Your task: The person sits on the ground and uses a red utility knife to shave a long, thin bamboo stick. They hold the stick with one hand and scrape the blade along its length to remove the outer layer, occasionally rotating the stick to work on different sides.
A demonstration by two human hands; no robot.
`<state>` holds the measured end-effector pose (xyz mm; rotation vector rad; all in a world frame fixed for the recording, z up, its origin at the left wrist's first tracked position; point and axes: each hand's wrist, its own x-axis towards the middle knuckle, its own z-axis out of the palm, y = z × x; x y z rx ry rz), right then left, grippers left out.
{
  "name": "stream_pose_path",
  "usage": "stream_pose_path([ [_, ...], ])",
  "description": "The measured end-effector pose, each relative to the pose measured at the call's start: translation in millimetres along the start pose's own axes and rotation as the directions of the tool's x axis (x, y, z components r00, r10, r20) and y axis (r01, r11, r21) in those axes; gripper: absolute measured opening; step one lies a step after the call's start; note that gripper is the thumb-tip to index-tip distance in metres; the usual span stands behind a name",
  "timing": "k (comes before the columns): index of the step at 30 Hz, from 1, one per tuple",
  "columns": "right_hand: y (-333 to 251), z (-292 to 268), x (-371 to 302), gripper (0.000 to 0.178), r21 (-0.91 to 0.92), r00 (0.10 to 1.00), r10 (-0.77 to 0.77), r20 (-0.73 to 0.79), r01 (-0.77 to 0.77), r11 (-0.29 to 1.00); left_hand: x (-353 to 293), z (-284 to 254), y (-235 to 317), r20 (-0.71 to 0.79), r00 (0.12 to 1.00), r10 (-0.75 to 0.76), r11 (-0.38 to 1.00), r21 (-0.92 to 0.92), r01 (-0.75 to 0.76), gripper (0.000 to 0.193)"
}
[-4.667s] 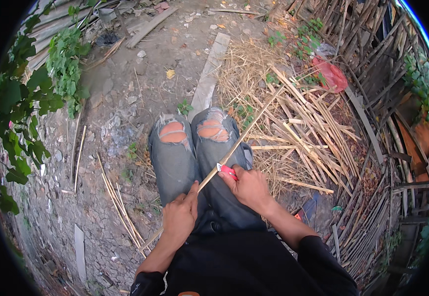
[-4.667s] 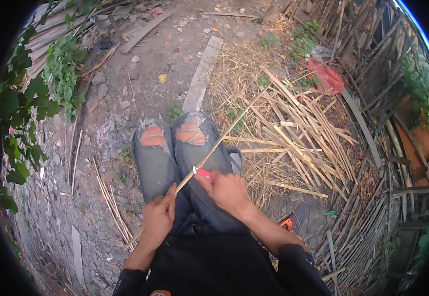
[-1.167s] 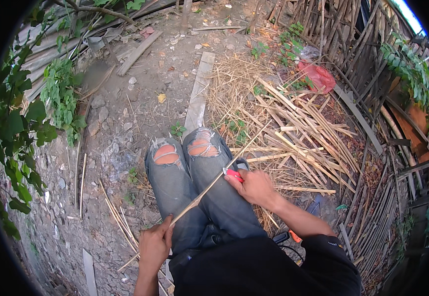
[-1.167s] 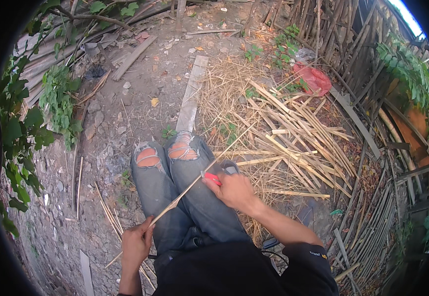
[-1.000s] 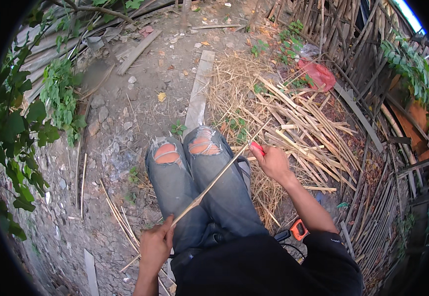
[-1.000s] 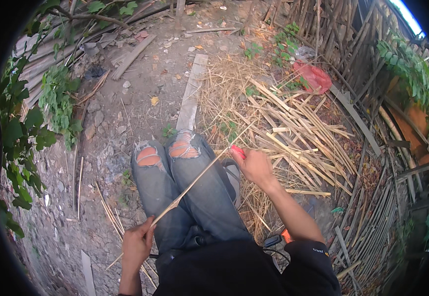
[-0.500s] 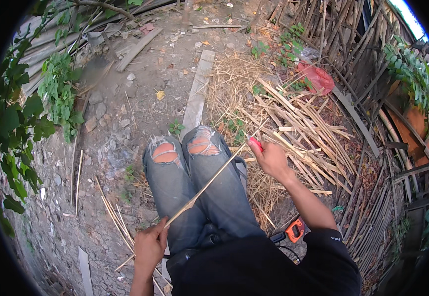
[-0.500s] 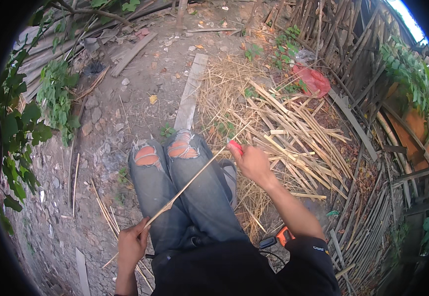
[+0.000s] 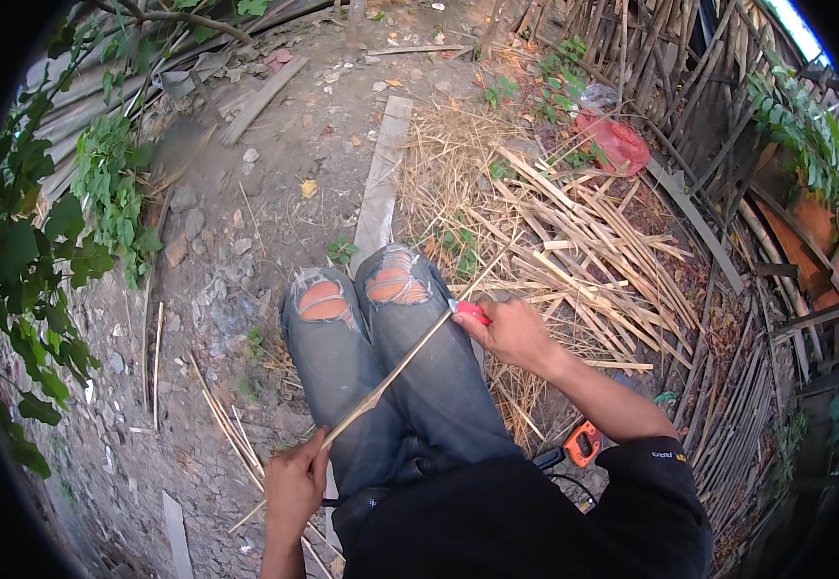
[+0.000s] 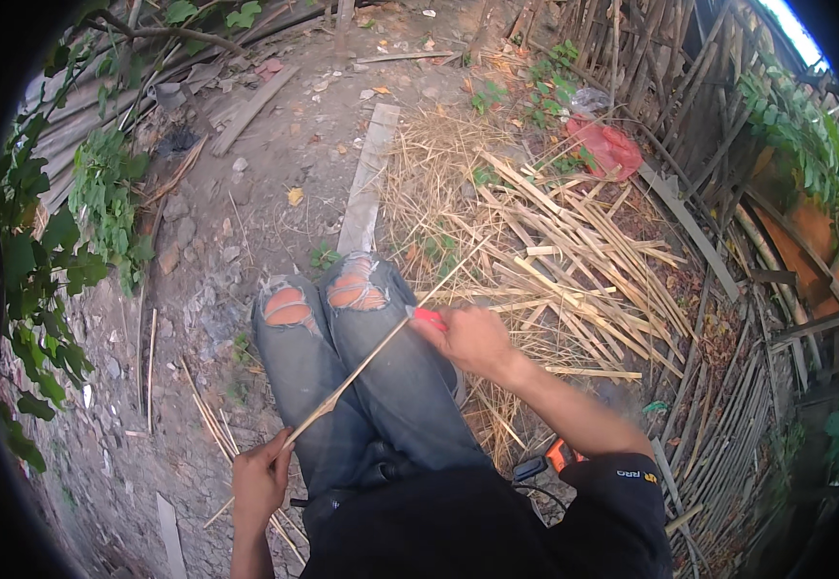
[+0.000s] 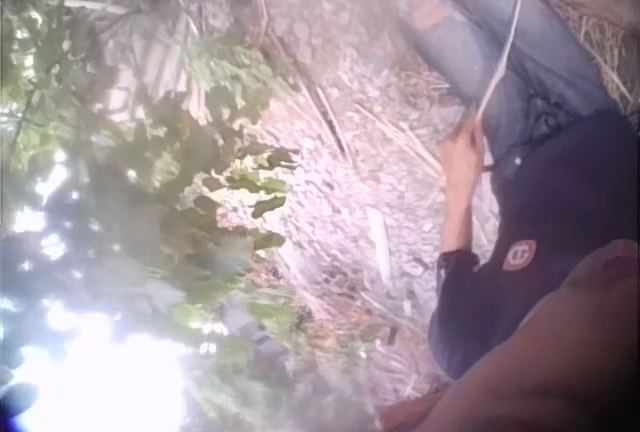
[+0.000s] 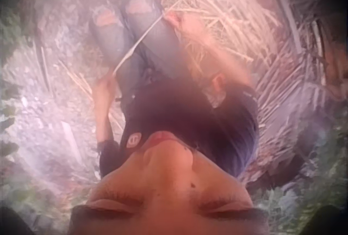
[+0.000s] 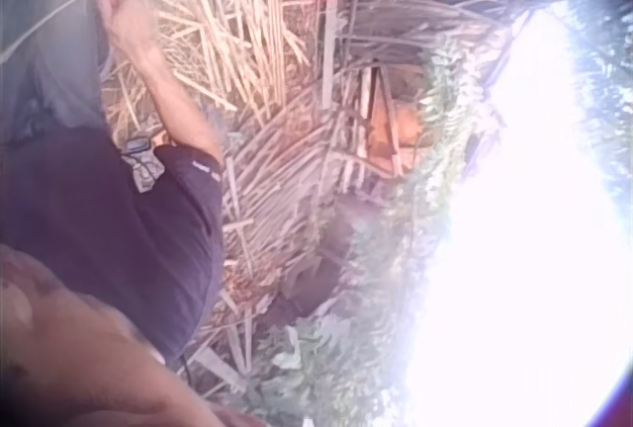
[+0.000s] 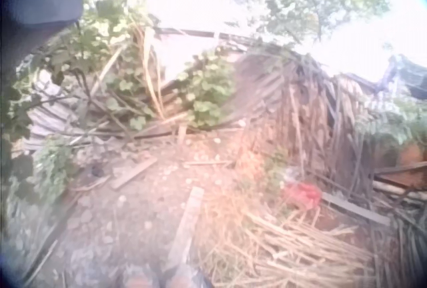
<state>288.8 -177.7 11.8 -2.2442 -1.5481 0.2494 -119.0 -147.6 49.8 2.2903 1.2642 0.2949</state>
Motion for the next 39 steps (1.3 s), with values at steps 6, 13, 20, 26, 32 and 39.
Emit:
stream_pose_path([
  [6, 70.1, -31.8, 38.8, 0.075, 0.121, 0.959, 0.28, -0.046, -0.273, 0.955, -1.6, 4.7, -8.6, -0.024, 1.0, -0.001, 0.998, -0.062, 0.0, 0.025],
  [13, 72.3, -9.0, 26.3, 0.072, 0.117, 0.971, 0.236, -0.037, -0.23, 0.966, -5.9, 0.3, -12.6, -0.001, 1.0, -0.006, 0.999, -0.032, 0.006, 0.025],
  [20, -20.5, -11.2, -25.9, 0.063, 0.111, 0.993, 0.045, 0.105, -0.057, 0.992, -1.3, 7.0, -4.9, -0.086, 0.995, 0.059, 0.998, 0.028, -0.056, 0.03],
  [26, 11.7, -3.1, -6.1, 0.063, 0.242, 0.97, 0.235, 0.063, -0.243, 0.939, -10.2, 7.6, 0.2, -0.12, 0.99, 0.069, 0.988, 0.144, -0.051, 0.037],
  [32, -41.4, 8.6, -52.6, 0.064, 0.091, 0.98, -0.109, 0.164, 0.095, 0.991, -3.2, 23.8, 11.9, -0.105, 0.99, 0.098, 0.984, 0.161, -0.08, 0.045],
  [39, -3.5, -6.7, -18.6, 0.063, 0.258, 0.965, 0.209, 0.158, -0.244, 0.935, 4.1, 25.2, 25.6, -0.091, 0.995, 0.044, 0.996, 0.081, -0.036, 0.036],
])
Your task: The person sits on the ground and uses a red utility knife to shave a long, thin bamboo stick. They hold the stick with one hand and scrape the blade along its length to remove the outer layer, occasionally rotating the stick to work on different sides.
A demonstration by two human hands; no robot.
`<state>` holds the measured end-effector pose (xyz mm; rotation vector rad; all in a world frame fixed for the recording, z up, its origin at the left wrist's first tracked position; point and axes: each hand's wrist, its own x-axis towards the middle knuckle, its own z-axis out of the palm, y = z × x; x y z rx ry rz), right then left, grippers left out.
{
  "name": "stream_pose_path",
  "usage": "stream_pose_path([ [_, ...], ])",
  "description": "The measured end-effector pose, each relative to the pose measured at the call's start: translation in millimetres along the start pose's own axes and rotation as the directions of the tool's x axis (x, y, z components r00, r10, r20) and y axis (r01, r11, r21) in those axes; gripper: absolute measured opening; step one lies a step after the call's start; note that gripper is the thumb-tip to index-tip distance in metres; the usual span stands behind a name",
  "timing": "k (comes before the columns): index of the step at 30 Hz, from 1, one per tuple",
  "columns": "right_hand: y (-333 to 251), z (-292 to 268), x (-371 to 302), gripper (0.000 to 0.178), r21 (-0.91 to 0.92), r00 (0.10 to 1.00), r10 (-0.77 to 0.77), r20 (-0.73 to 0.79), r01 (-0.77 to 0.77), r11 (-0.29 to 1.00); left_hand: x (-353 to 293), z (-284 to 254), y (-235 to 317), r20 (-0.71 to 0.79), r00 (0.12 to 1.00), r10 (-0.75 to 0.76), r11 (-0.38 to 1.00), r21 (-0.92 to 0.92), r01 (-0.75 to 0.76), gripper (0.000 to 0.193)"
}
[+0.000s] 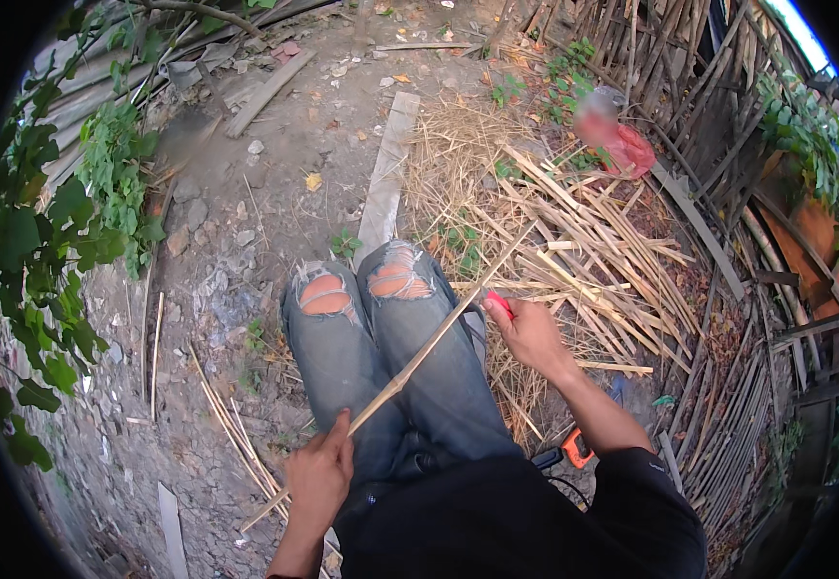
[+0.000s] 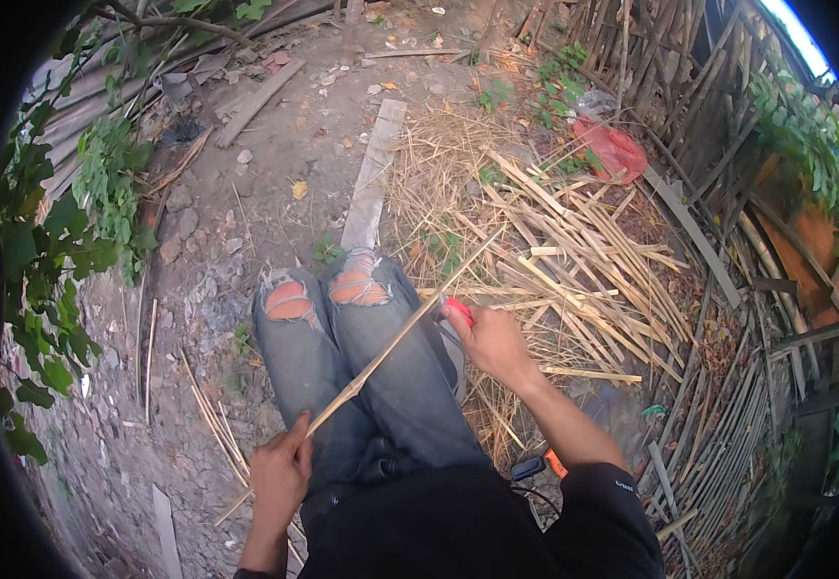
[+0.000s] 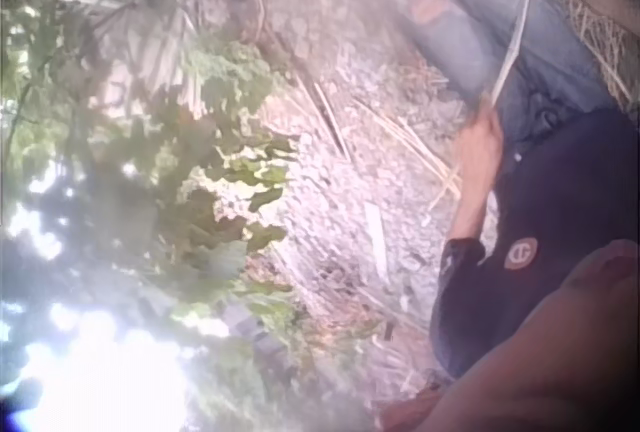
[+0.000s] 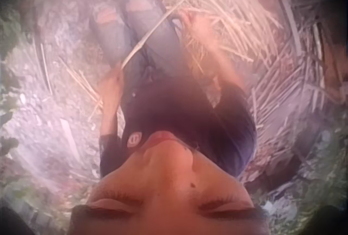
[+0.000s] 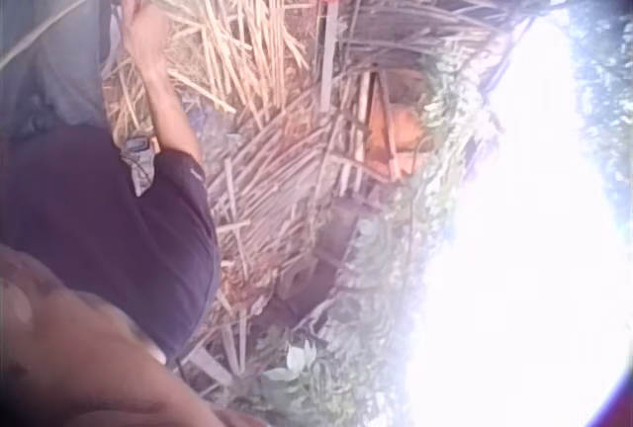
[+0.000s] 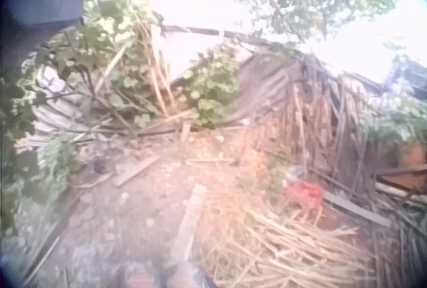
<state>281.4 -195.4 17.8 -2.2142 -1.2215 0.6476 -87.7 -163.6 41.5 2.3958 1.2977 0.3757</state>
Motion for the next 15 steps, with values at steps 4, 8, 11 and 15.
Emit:
stream_pose_path([
  [4, -20.9, 32.3, -43.4, 0.061, -0.218, 0.922, -0.381, 0.061, 0.385, 0.897, 22.4, -6.1, 10.7, 0.127, 0.99, -0.054, 0.986, -0.151, 0.073, 0.025],
  [8, -3.0, 0.0, 13.5, 0.065, -0.023, 1.0, -0.006, -0.009, 0.005, 1.0, 25.7, -23.5, 6.9, 0.291, 0.95, -0.111, 0.95, -0.25, 0.188, 0.023],
  [11, -31.3, 15.3, -22.8, 0.067, -0.216, 0.971, -0.213, 0.109, 0.233, 0.948, 34.9, -18.8, 0.5, 0.396, 0.912, -0.109, 0.94, -0.258, 0.225, 0.03],
  [15, -16.7, 16.6, -9.4, 0.063, -0.137, 0.989, -0.141, 0.044, 0.146, 0.98, 31.9, -22.1, -9.5, 0.498, 0.85, -0.168, 0.888, -0.297, 0.35, 0.038],
])
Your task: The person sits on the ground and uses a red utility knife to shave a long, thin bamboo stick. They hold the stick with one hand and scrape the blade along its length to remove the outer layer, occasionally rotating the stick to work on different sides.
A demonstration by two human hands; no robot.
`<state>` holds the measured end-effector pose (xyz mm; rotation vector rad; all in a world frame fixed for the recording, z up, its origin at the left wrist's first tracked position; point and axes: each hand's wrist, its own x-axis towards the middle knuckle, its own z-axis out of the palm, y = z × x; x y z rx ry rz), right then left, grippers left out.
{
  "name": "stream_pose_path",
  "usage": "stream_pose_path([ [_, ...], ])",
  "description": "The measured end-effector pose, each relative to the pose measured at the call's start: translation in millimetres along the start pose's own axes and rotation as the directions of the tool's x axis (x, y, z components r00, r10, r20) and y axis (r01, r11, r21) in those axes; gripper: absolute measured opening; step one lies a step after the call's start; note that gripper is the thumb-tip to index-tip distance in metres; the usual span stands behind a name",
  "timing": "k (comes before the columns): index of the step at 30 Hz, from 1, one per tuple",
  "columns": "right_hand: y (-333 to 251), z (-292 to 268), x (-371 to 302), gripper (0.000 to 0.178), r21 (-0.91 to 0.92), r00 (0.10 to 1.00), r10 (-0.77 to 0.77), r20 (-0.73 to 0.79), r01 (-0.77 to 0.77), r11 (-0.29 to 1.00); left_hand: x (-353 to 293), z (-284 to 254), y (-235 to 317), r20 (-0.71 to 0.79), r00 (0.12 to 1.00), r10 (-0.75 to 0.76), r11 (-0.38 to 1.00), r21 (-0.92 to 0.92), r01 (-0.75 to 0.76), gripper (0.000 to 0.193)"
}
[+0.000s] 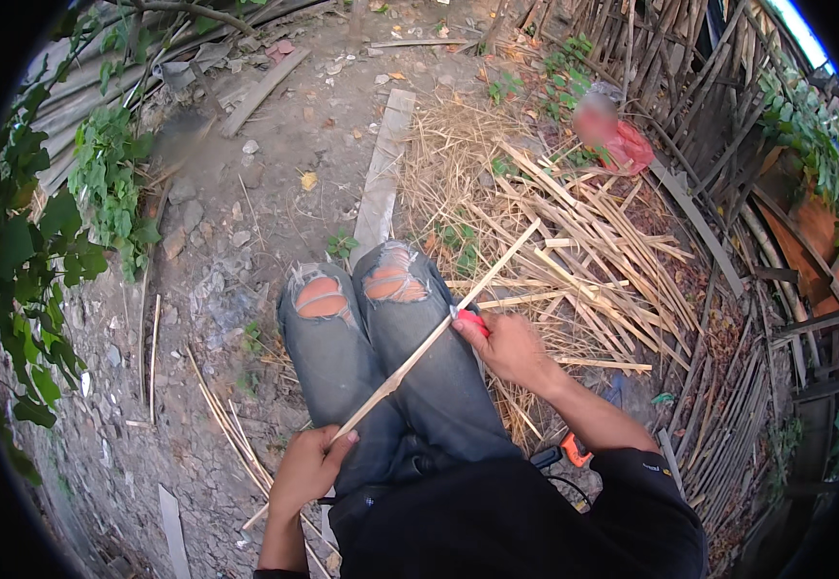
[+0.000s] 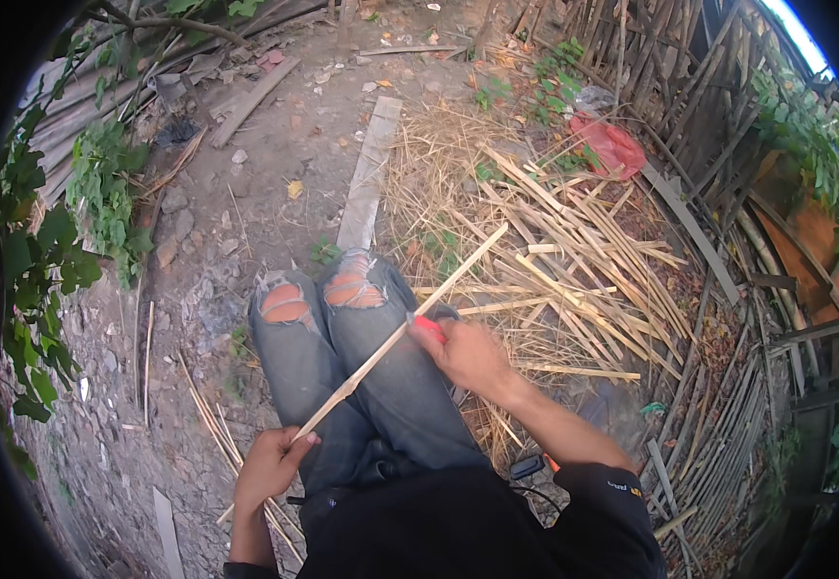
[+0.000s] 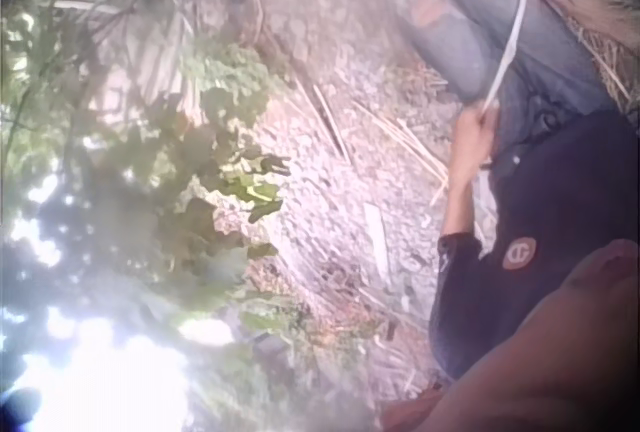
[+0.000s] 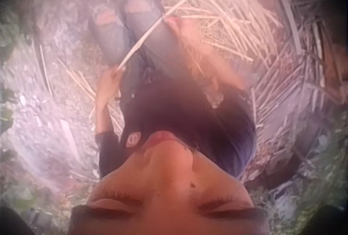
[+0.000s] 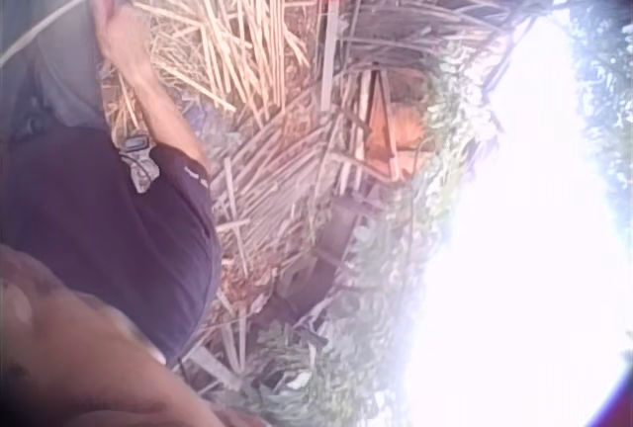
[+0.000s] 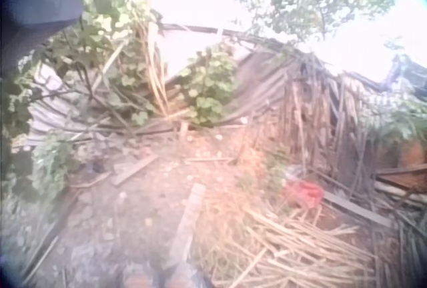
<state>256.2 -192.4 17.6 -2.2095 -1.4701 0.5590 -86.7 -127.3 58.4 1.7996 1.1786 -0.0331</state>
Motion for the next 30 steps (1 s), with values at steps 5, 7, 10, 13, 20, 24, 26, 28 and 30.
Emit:
stream_pose_path([
  [5, -26.6, 2.9, -17.4, 0.062, -0.114, 0.991, -0.116, 0.068, 0.123, 0.986, 4.5, 3.4, 4.7, -0.007, 0.999, 0.031, 0.999, 0.017, -0.031, 0.041],
  [7, -21.6, 3.5, -14.6, 0.063, -0.121, 0.997, -0.068, 0.029, 0.071, 0.99, 5.3, 0.8, 3.5, -0.011, 0.999, 0.038, 0.999, 0.038, -0.037, 0.036],
  [10, 36.5, -15.1, 26.2, 0.066, 0.006, 0.988, 0.116, -0.101, -0.116, 0.993, -7.3, -1.4, -12.8, -0.03, 0.998, 0.056, 0.994, 0.091, -0.053, 0.029],
  [13, 38.8, -27.0, 33.1, 0.068, -0.032, 0.976, 0.14, -0.168, -0.148, 0.989, -6.6, -0.4, -15.7, -0.067, 0.991, 0.113, 0.986, 0.127, -0.104, 0.028],
  [20, 8.3, 1.8, -4.1, 0.064, -0.123, 0.984, -0.125, -0.123, 0.11, 0.986, -10.0, -3.9, -16.7, -0.07, 0.995, 0.072, 0.995, 0.079, -0.067, 0.033],
  [24, 59.5, -42.6, 42.7, 0.064, -0.006, 0.951, 0.201, -0.236, -0.208, 0.978, -21.8, -9.0, -8.9, -0.094, 0.994, 0.054, 0.996, 0.076, -0.047, 0.037],
  [26, 37.2, -34.1, 23.5, 0.063, -0.007, 0.974, 0.147, -0.175, -0.15, 0.989, -17.5, -9.6, -4.5, -0.113, 0.989, 0.093, 0.991, 0.105, -0.081, 0.036],
  [28, -0.1, -12.5, -8.6, 0.062, -0.035, 0.997, -0.018, -0.069, 0.015, 0.999, -17.4, -9.1, -2.2, -0.098, 0.992, 0.082, 0.991, 0.112, -0.071, 0.035],
  [30, -16.1, 4.4, -25.4, 0.062, -0.104, 0.99, -0.133, 0.052, 0.138, 0.985, -19.1, -9.3, 0.6, -0.092, 0.995, 0.034, 0.995, 0.1, -0.024, 0.035],
])
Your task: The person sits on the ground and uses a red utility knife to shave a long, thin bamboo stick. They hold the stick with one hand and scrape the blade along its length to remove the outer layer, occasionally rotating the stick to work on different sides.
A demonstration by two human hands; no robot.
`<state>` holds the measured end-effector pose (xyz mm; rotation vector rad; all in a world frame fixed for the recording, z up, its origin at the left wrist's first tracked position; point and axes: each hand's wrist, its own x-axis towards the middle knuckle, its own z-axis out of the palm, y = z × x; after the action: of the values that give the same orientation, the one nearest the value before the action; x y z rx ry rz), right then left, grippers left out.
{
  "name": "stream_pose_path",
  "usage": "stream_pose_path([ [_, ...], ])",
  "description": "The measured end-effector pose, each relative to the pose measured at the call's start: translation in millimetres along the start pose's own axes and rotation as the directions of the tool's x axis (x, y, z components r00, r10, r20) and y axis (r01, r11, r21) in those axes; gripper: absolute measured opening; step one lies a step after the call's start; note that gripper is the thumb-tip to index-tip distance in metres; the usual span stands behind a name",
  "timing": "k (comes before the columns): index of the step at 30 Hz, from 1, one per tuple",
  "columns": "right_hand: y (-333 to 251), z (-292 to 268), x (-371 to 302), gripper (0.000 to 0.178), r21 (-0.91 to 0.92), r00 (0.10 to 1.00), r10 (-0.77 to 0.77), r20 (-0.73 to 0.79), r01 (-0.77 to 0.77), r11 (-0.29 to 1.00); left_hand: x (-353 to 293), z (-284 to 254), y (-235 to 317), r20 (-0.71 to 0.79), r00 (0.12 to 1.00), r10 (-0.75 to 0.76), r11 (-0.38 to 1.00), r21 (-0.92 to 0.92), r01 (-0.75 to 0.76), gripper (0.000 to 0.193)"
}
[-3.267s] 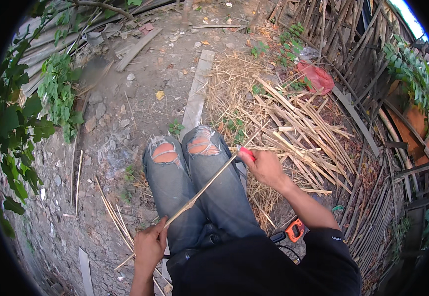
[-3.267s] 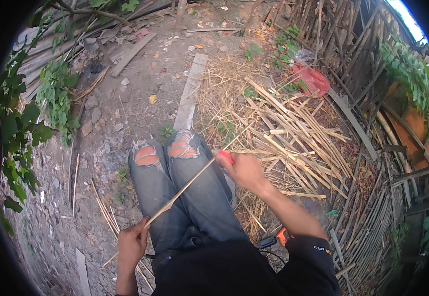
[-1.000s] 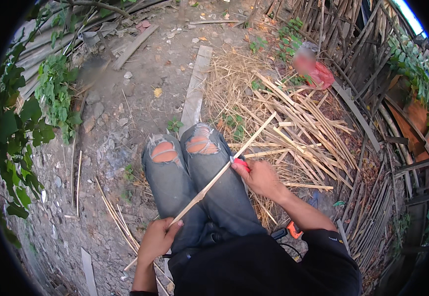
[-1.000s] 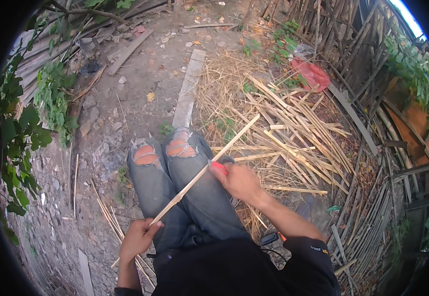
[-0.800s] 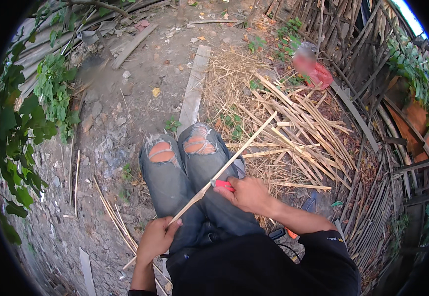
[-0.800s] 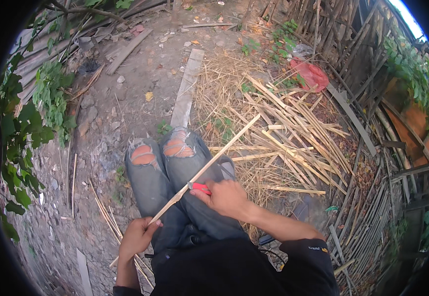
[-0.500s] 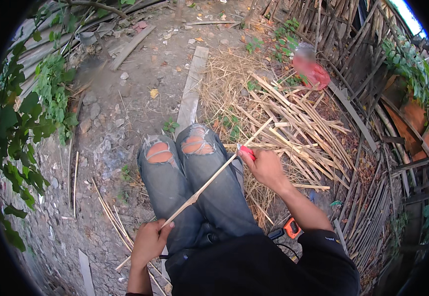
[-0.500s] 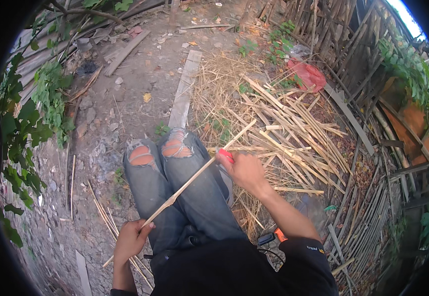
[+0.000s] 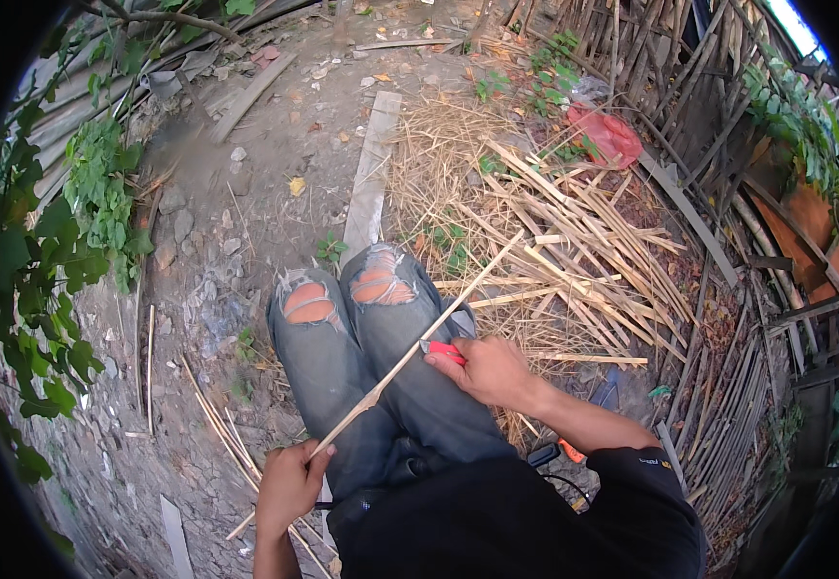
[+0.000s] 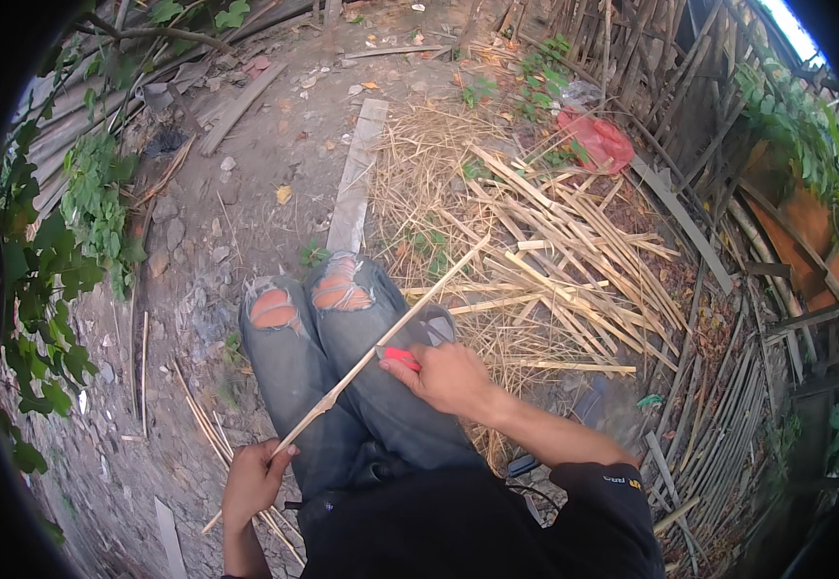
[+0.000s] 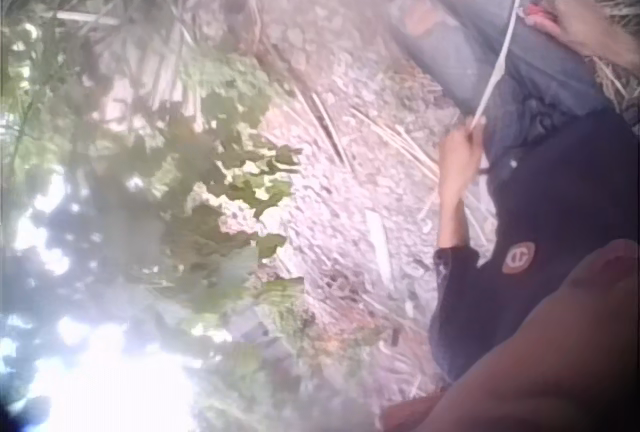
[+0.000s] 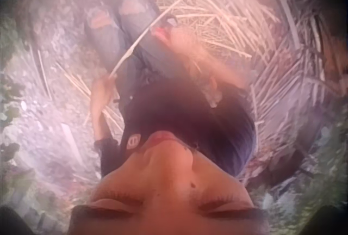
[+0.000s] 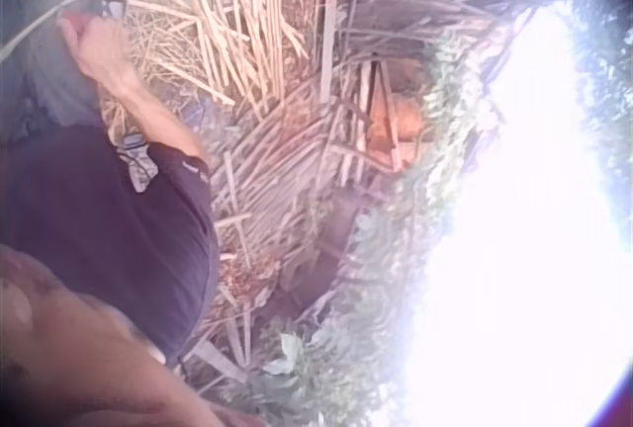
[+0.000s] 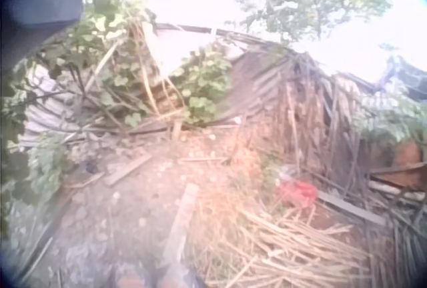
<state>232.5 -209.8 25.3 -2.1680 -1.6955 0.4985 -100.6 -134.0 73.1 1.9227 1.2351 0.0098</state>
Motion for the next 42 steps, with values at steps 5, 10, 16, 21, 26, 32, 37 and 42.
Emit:
stream_pose_path([
  [5, 80.3, -31.5, 47.3, 0.066, 0.189, 0.919, 0.332, -0.213, -0.294, 0.937, -3.7, -0.1, -4.1, -0.016, 1.0, 0.024, 1.0, 0.012, -0.023, 0.032],
  [10, 13.9, -17.5, 15.3, 0.068, 0.039, 0.987, 0.141, -0.076, -0.139, 0.99, 2.3, -0.5, 1.8, -0.039, 0.996, 0.082, 0.995, 0.056, -0.08, 0.031],
  [16, 102.9, -29.2, 55.6, 0.071, 0.106, 0.928, 0.338, -0.154, -0.325, 0.94, -8.5, -8.6, -4.8, -0.019, 0.998, 0.064, 0.996, 0.066, -0.063, 0.03],
  [21, 96.7, -42.5, 61.9, 0.073, 0.063, 0.894, 0.336, -0.297, -0.333, 0.941, -3.5, -8.1, -13.5, -0.08, 0.995, 0.066, 0.997, 0.039, -0.063, 0.028],
  [26, 48.9, -19.7, 37.2, 0.073, -0.026, 0.977, 0.124, -0.172, -0.13, 0.991, -8.4, -15.2, -6.6, -0.011, 1.0, -0.027, 0.998, 0.051, 0.027, 0.025],
  [32, 148.1, -54.0, 77.0, 0.073, 0.145, 0.812, 0.459, -0.359, -0.437, 0.888, -13.6, -19.5, -26.7, -0.044, 0.998, 0.053, 0.996, 0.081, -0.049, 0.026],
  [37, 47.5, -16.1, 34.5, 0.072, 0.061, 0.977, 0.115, -0.177, -0.105, 0.993, -10.4, -19.1, -24.9, -0.037, 0.999, 0.021, 0.999, 0.047, -0.019, 0.027],
  [42, 113.2, -36.0, 60.3, 0.075, 0.113, 0.901, 0.346, -0.263, -0.328, 0.938, -16.2, -24.4, -22.0, -0.028, 0.999, 0.031, 0.997, 0.075, -0.029, 0.022],
])
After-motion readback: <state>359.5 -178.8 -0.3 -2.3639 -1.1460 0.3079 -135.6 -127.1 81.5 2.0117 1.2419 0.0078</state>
